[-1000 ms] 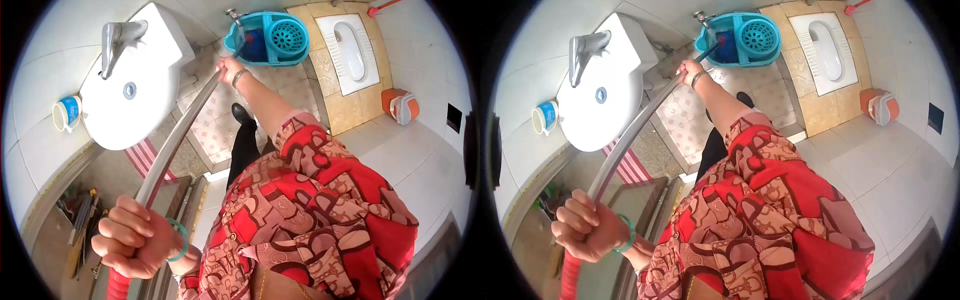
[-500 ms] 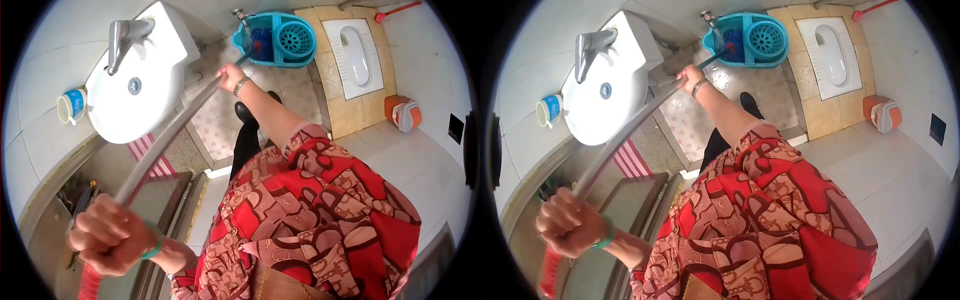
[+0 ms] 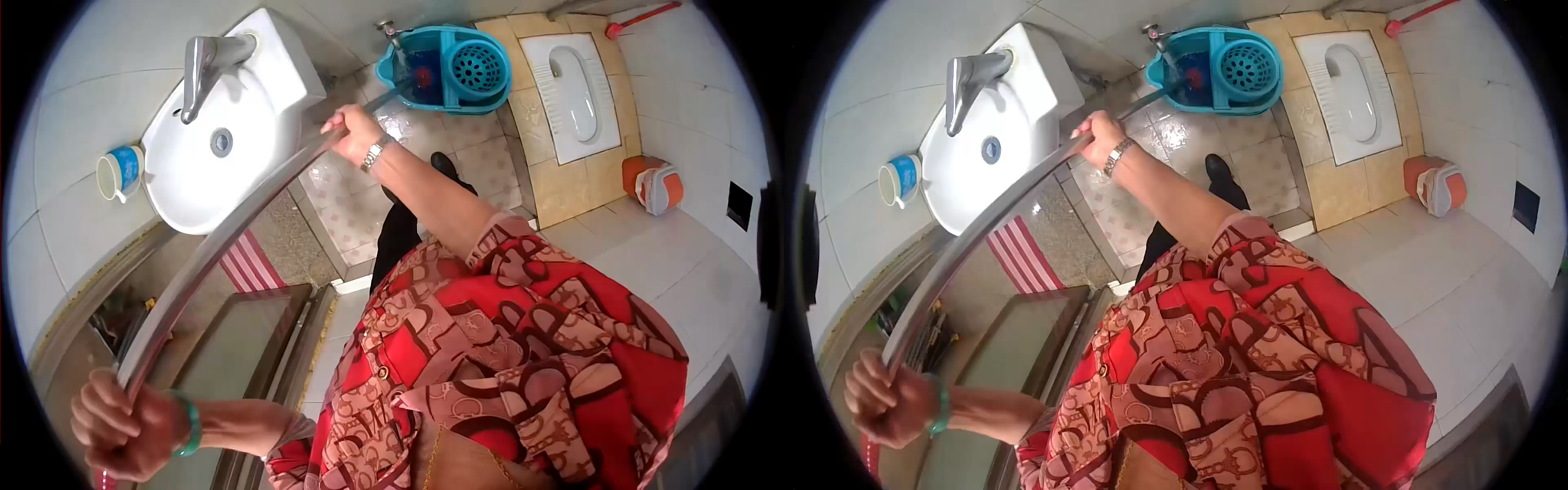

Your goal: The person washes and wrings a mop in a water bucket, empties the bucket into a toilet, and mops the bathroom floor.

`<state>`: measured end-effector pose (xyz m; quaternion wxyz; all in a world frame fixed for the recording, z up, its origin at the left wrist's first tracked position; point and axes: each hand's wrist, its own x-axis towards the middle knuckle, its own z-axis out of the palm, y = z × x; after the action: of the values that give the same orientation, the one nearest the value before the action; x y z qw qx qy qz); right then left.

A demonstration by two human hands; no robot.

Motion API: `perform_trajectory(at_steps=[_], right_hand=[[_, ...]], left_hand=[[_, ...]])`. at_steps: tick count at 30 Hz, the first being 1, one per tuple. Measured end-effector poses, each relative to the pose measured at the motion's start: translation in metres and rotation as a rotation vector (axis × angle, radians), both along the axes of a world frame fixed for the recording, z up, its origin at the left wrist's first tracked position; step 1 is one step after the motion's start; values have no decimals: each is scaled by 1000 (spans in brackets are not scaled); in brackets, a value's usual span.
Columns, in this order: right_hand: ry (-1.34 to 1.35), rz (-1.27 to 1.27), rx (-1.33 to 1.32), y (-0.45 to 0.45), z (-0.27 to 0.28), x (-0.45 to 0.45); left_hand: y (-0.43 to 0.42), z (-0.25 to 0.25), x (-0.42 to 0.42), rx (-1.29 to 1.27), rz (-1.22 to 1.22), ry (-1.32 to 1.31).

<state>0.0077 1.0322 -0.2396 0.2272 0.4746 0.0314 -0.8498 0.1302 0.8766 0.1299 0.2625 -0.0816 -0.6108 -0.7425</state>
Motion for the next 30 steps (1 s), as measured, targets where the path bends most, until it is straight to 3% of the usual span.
perform_trajectory(at_steps=[3,5,8,9,10,12,15,16,17,19,20,21,22,23,25,29,30], right_hand=[[133,3,-179,16,84,5],[265,-70,-245,26,95,4],[214,-221,-365,46,25,-23],[201,-146,-142,55,-14,-34],[119,-135,-141,62,-97,-46],[86,-109,182,77,-152,-47],[46,-88,232,69,-128,-35],[-7,29,239,67,-82,-30],[32,-9,148,64,-56,-25],[33,-103,-49,51,-55,-21],[10,-72,-75,53,-56,-26],[-45,107,102,61,-68,-36],[-38,106,94,61,-87,-50],[-84,84,77,60,-112,-63],[-197,54,71,80,-151,-44],[94,192,196,64,-47,-14],[91,3,-63,52,-67,-14]], left_hand=[[-35,72,16,-151,22,285],[-21,64,-1,-72,-96,213],[17,14,-41,90,-338,42],[44,-26,-56,45,-340,-6],[73,-78,-75,-33,-326,-58],[107,-128,-80,12,-264,-122],[86,-99,-56,17,-154,-166],[69,-85,-56,-14,-195,-136],[44,-69,-52,-40,-234,-52],[39,-39,-65,27,-403,27],[50,-49,-70,27,-399,30],[70,-72,-73,-108,-379,-90],[89,-96,-73,-251,-354,-207],[99,-122,-67,-54,-248,-107],[103,-117,-54,-13,-162,-107],[73,-50,-39,-84,-24,-40],[71,-41,-36,-17,-23,0]])
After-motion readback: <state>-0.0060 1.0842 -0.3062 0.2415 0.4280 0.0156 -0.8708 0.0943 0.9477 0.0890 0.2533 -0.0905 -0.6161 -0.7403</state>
